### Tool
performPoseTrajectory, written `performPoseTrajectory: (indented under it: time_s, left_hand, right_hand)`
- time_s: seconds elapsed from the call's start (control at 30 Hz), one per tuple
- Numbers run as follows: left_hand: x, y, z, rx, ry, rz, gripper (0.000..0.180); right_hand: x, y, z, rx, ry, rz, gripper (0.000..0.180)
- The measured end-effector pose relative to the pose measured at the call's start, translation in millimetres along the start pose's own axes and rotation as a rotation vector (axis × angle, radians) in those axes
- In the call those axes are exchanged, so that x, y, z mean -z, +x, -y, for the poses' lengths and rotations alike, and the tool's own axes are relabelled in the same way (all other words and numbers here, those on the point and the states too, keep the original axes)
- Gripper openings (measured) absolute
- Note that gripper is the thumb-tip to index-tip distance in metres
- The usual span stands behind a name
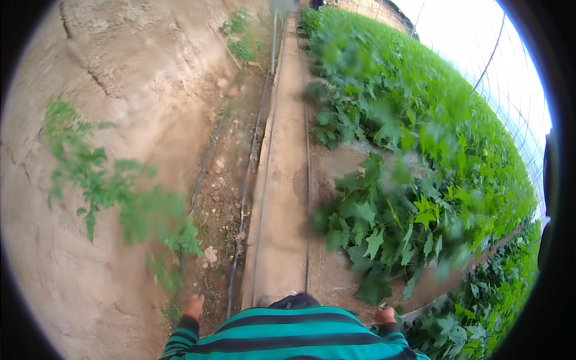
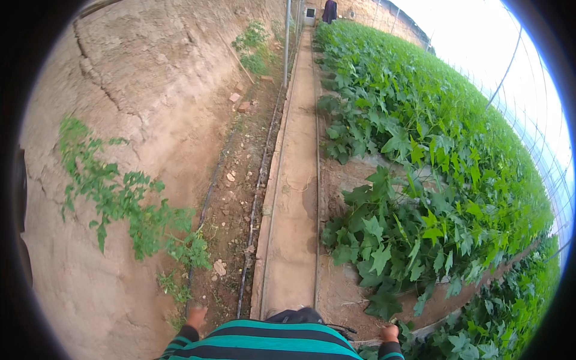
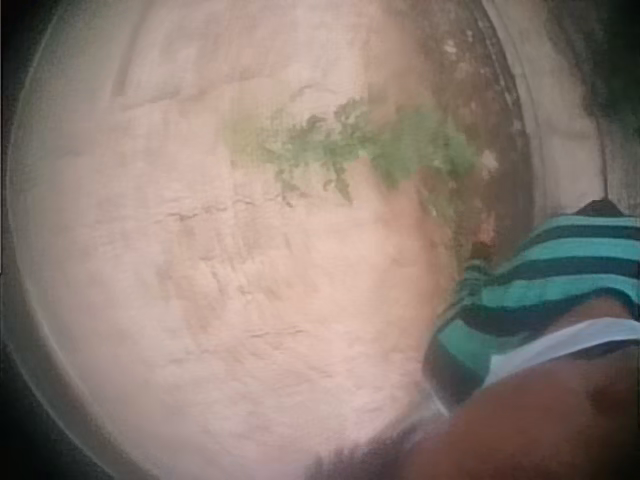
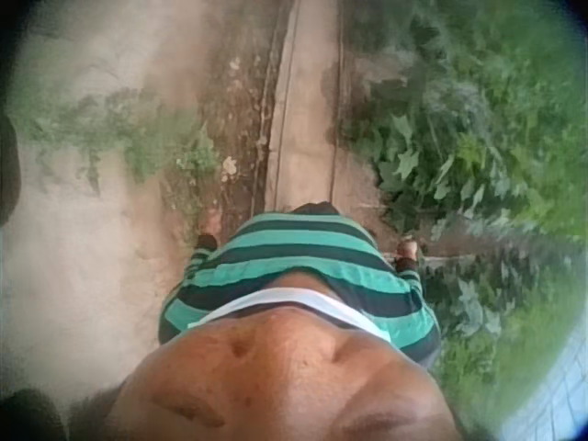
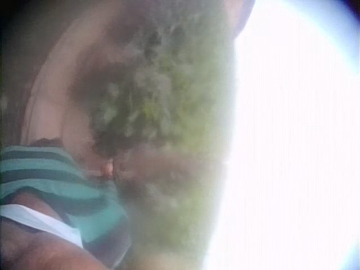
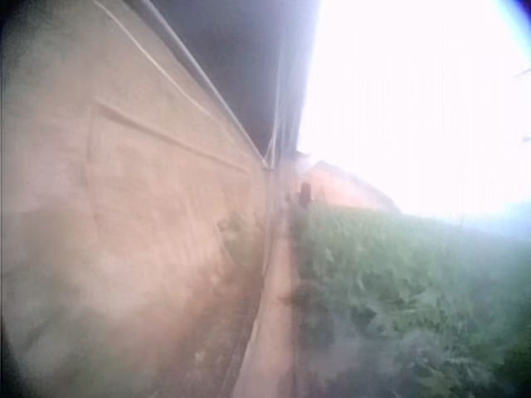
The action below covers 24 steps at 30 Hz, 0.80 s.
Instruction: The person walks along a raised garden bed inside a greenhouse, holding a white cup filled with dark seeds. They repeatedly reach into the cup with their right hand and place seeds into the soil along a row. Another person is visible working nearby. The person also briefly adjusts a plant stem against a support wire.
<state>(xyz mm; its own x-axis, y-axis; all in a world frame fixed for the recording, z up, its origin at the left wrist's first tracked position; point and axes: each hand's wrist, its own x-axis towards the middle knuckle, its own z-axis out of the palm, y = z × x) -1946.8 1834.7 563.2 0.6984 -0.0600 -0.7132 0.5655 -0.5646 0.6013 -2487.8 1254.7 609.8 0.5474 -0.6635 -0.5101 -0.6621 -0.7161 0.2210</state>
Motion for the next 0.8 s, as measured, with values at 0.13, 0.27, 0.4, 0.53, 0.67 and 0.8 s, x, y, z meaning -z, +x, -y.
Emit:
performPoseTrajectory:
  time_s: [0.13, 0.27, 0.4, 0.53, 0.67, 0.8]
  left_hand:
    - [-69, 111, -191, -0.185, -0.131, 0.037, 0.048]
    - [-158, 211, -366, -0.513, 0.039, 0.077, 0.053]
    - [-209, 277, -490, -0.897, 0.287, 0.147, 0.052]
    - [-181, 304, -536, -0.724, 0.550, 0.121, 0.056]
    - [-134, 313, -568, -0.287, 0.592, 0.166, 0.039]
    - [-126, 356, -618, -0.271, 0.678, 0.093, 0.035]
  right_hand:
    - [-18, -8, -49, -0.186, -0.169, 0.373, 0.035]
    - [-32, 79, -71, -0.383, 0.025, 0.142, 0.027]
    - [33, 266, -50, -0.101, -0.205, 0.381, 0.032]
    - [201, 502, 40, -0.166, 0.491, 0.121, 0.037]
    - [419, 690, 120, 0.167, 0.578, -0.406, 0.029]
    - [597, 842, 176, 0.172, 1.061, -0.384, 0.027]
